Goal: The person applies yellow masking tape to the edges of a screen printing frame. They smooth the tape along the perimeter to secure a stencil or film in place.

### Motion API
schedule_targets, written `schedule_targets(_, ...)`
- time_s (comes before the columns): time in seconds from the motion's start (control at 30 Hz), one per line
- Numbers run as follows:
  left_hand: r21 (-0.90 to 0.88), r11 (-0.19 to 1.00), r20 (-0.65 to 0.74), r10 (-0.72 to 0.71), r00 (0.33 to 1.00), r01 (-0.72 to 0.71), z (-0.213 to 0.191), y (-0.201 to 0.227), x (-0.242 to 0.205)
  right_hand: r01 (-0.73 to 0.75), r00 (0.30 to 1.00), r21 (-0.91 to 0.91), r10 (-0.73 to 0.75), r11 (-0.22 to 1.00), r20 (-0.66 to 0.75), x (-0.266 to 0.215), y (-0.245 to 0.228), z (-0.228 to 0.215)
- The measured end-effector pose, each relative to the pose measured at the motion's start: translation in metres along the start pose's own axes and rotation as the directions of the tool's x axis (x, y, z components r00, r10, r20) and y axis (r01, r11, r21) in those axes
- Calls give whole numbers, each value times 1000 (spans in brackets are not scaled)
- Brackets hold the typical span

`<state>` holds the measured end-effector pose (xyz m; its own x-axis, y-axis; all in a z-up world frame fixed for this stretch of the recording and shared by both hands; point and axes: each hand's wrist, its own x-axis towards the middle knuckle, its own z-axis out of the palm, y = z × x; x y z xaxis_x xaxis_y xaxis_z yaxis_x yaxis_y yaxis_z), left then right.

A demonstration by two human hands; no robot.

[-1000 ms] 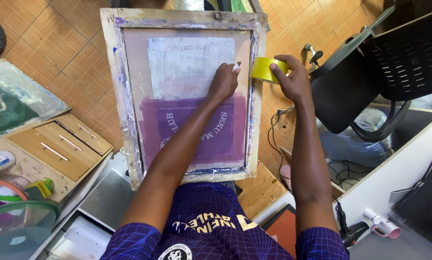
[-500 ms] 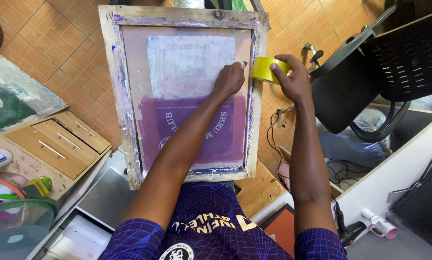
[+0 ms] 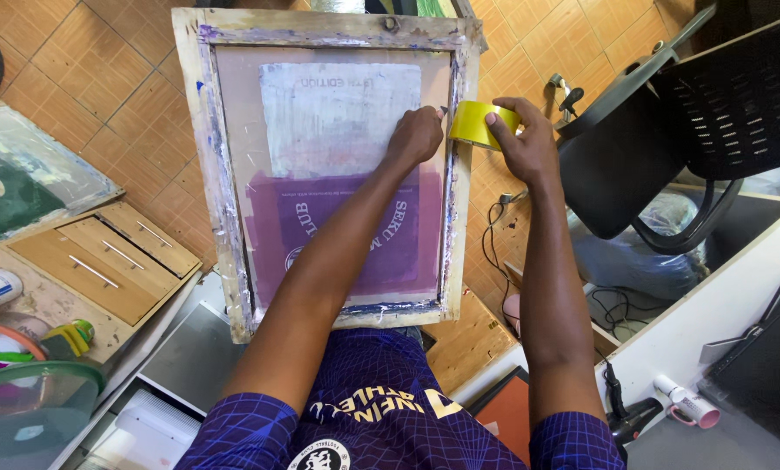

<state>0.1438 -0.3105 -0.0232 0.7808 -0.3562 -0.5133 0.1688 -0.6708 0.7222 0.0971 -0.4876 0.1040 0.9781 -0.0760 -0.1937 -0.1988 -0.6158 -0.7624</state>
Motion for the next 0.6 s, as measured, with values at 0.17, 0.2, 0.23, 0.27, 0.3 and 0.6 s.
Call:
schedule_targets(0.17, 8, 1000, -2, 17, 1000, -17, -4, 4, -3, 13, 1000, -11, -13, 1000, 4, 4, 9, 0)
schedule_targets(0.2, -8, 1000, 8, 7, 1000, -7, -7, 7, -6, 10, 1000, -6, -10, 1000, 2, 4, 9, 0)
schedule_targets(0.23, -10, 1000, 8, 5, 1000, -5, -4, 4, -2, 10, 1000, -6, -10, 1000, 5, 6, 15, 2)
schedule_targets(0.27, -2, 1000, 15, 4, 1000, -4, -2, 0, 2, 23, 1000, -4, -23, 1000, 4, 8, 20, 4)
schedule_targets(0.3, 6, 1000, 19, 4, 1000, -4, 0, -3, 7, 38, 999, -2, -38, 999, 4, 11, 25, 6)
schedule_targets(0.6, 12, 999, 74, 36, 997, -37, -12, -1, -11, 14, 1000, 24, -14, 1000, 23, 8, 19, 4)
